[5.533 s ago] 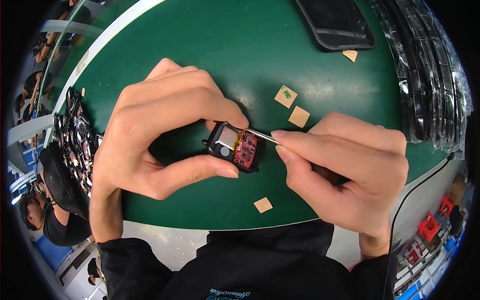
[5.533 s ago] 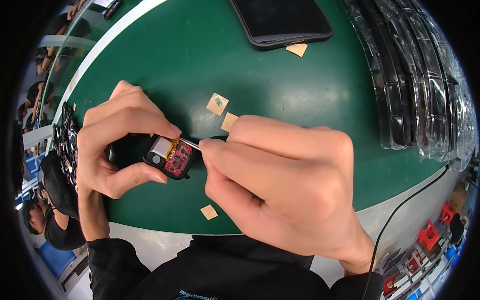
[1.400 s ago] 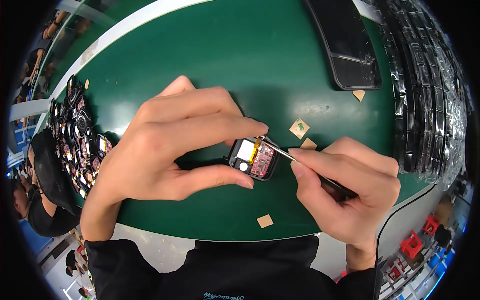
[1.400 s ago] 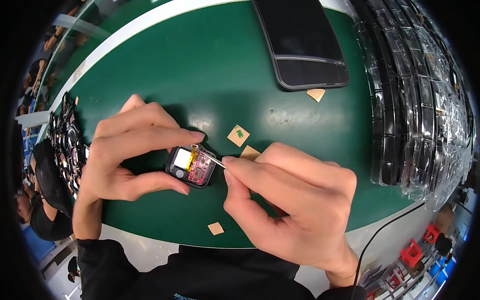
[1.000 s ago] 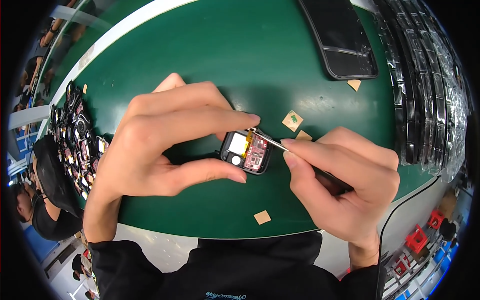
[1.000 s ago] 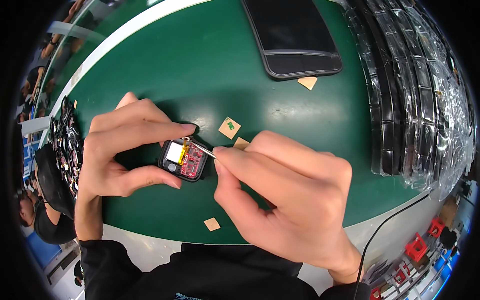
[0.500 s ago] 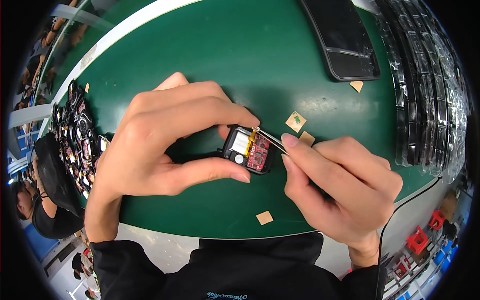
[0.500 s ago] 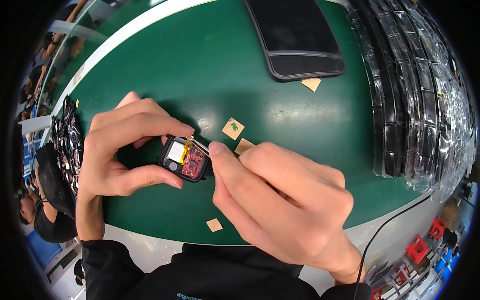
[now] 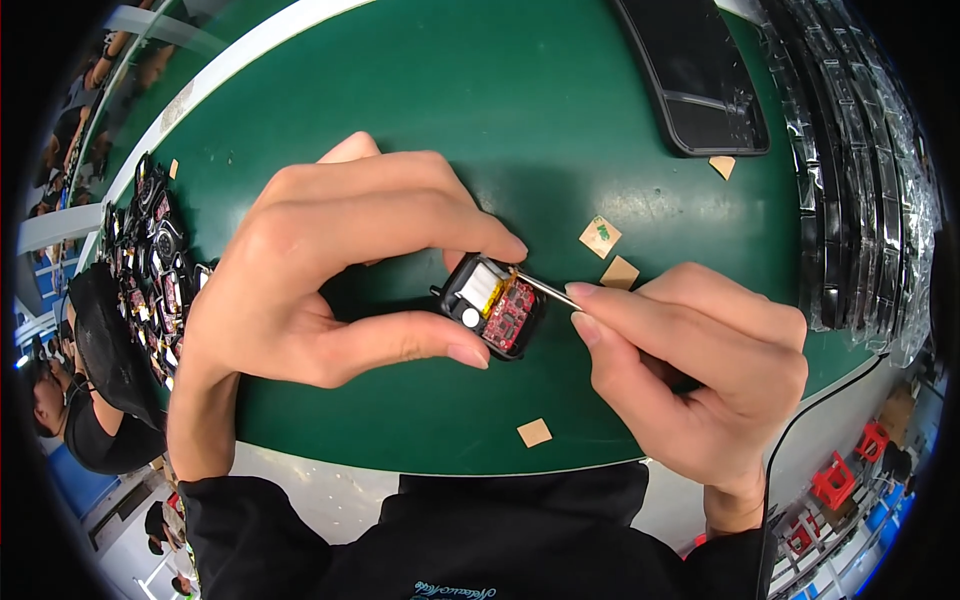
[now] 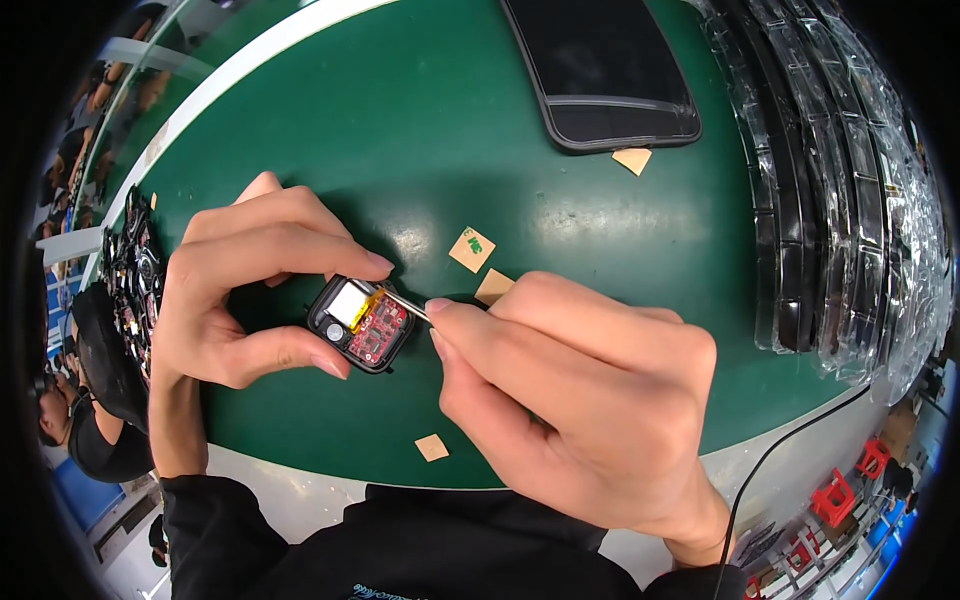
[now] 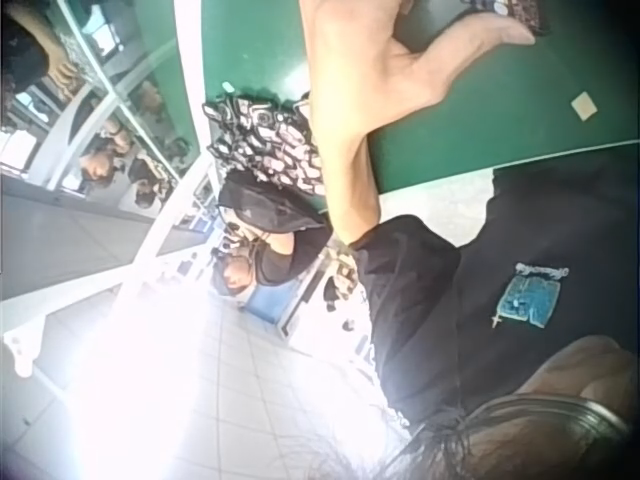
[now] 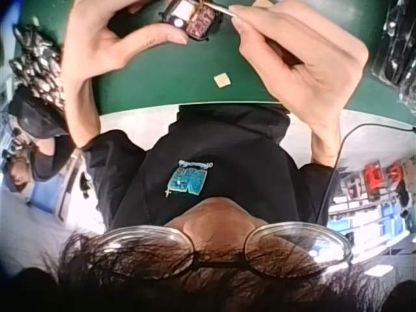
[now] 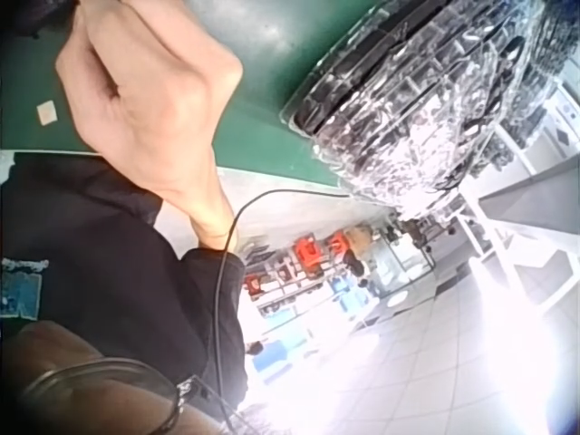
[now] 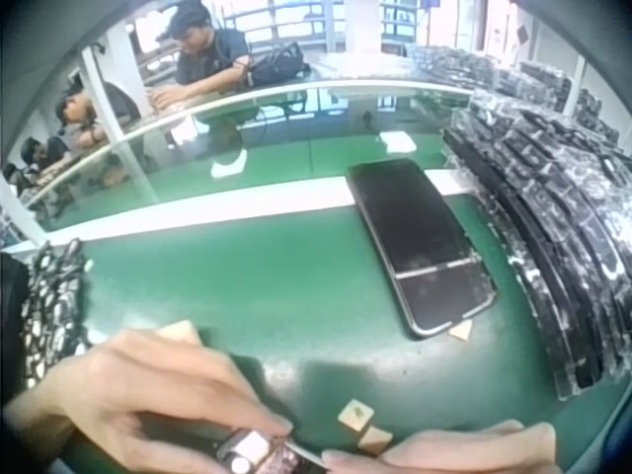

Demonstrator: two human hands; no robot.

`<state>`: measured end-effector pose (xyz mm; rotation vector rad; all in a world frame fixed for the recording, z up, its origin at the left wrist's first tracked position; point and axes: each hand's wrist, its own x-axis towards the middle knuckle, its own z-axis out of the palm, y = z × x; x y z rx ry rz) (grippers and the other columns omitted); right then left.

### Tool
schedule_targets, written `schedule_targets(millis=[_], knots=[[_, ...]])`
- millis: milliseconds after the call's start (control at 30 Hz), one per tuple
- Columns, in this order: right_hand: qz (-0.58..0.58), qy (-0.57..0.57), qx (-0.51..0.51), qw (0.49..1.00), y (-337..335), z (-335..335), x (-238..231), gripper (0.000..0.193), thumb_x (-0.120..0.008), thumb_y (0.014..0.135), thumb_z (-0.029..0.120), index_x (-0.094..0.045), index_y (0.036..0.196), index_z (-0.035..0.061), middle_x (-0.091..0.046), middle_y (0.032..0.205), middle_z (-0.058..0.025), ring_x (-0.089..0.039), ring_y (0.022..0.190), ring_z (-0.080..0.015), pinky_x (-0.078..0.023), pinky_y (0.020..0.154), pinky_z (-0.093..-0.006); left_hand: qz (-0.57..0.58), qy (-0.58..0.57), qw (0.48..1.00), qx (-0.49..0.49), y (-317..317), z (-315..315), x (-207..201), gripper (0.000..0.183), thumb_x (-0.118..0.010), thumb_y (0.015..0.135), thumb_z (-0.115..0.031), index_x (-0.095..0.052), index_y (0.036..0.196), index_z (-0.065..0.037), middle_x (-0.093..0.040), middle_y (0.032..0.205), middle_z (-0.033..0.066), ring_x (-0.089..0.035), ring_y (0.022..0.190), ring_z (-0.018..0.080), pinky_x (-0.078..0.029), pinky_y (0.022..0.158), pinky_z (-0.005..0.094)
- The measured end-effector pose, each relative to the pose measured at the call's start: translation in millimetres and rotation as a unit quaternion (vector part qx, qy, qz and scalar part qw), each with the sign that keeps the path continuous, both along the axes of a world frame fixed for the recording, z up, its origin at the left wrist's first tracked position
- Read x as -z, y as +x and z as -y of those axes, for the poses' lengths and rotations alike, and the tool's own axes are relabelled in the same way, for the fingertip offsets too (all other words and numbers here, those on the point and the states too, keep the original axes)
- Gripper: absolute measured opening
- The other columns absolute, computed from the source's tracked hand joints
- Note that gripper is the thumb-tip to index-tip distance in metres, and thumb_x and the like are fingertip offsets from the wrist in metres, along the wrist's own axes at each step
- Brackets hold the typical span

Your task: The recorder is assembling small electronic components into smartwatch casings using tweezers on an assembly line.

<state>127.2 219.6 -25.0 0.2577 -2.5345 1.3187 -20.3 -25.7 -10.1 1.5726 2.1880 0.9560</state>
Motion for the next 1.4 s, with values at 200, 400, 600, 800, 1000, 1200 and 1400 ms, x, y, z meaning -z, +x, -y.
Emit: schedule_targets(millis=[200, 400, 600, 800, 1000, 1200, 1400], knots=[[-0.012, -0.011, 0.0, 1.0, 3, 0, 4, 0.028, -0.083, 0.078, -0.012, -0.087, 0.104, -0.0026, -0.068, 0.072, -0.0043, -0.056, 0.053, -0.008, -0.037, 0.048, -0.0244, -0.015, 0.005, 1.0, 0.01, 3, -3, 0, 0.061, -0.099, 0.071, -0.046, -0.086, 0.113, -0.003, -0.08, 0.093, 0.0092, -0.07, 0.079, 0.0206, -0.035, 0.073, 0.0343], [-0.012, -0.017, 0.001, 1.0, 3, 1, 7, 0.028, -0.082, 0.078, -0.012, -0.087, 0.104, -0.0026, -0.068, 0.072, -0.0038, -0.053, 0.05, -0.006, -0.036, 0.047, -0.0233, -0.028, 0.002, 0.999, 0.015, 3, -2, -2, 0.06, -0.099, 0.071, -0.045, -0.085, 0.112, -0.003, -0.08, 0.094, 0.0091, -0.07, 0.079, 0.0206, -0.038, 0.073, 0.0348], [-0.042, -0.013, -0.009, 0.999, 3, -4, 4, 0.026, -0.083, 0.078, -0.011, -0.087, 0.102, -0.0027, -0.068, 0.071, -0.0032, -0.052, 0.049, -0.0047, -0.035, 0.046, -0.0233, -0.026, 0.003, 1.0, 0.004, 3, -3, -5, 0.057, -0.102, 0.071, -0.037, -0.085, 0.113, -0.003, -0.08, 0.094, 0.0079, -0.07, 0.078, 0.021, -0.04, 0.074, 0.0338], [-0.05, -0.083, 0.09, 0.991, 11, -7, -5, 0.022, -0.085, 0.083, -0.006, -0.084, 0.105, -0.0028, -0.066, 0.07, -0.0044, -0.049, 0.047, -0.0068, -0.038, 0.044, -0.0273, -0.088, 0.016, 0.996, 0.007, 7, -14, -11, 0.053, -0.104, 0.069, -0.029, -0.084, 0.112, -0.004, -0.077, 0.09, 0.0064, -0.07, 0.08, 0.0242, -0.048, 0.074, 0.0345], [-0.103, -0.141, 0.131, 0.976, 13, -3, 4, 0.022, -0.084, 0.088, -0.005, -0.085, 0.109, -0.0016, -0.066, 0.073, -0.0017, -0.048, 0.049, -0.0043, -0.036, 0.045, -0.0261, -0.061, 0.027, 0.996, -0.053, 12, -16, -11, 0.046, -0.102, 0.065, -0.018, -0.082, 0.103, -0.003, -0.067, 0.074, 0.0026, -0.058, 0.06, 0.013, -0.046, 0.059, 0.0288], [-0.088, -0.148, 0.112, 0.979, 12, -4, 8, 0.016, -0.082, 0.093, 0.001, -0.082, 0.109, -0.005, -0.066, 0.074, -0.0079, -0.056, 0.053, -0.0135, -0.043, 0.048, -0.0317, -0.043, 0.154, 0.987, -0.033, -23, -87, -55, 0.047, -0.104, 0.067, -0.02, -0.083, 0.106, -0.004, -0.07, 0.077, 0.0033, -0.06, 0.061, 0.0089, -0.045, 0.056, 0.0237], [-0.095, -0.145, 0.094, 0.98, 13, -9, 11, 0.016, -0.08, 0.095, 0.003, -0.082, 0.11, -0.0042, -0.067, 0.077, -0.0113, -0.059, 0.056, -0.0212, -0.047, 0.054, -0.0367, -0.119, 0.148, 0.97, 0.151, -47, -245, -107, 0.05, -0.096, 0.08, -0.021, -0.08, 0.125, -0.004, -0.075, 0.117, 0.0095, -0.069, 0.099, 0.0249, -0.055, 0.084, 0.0373]])
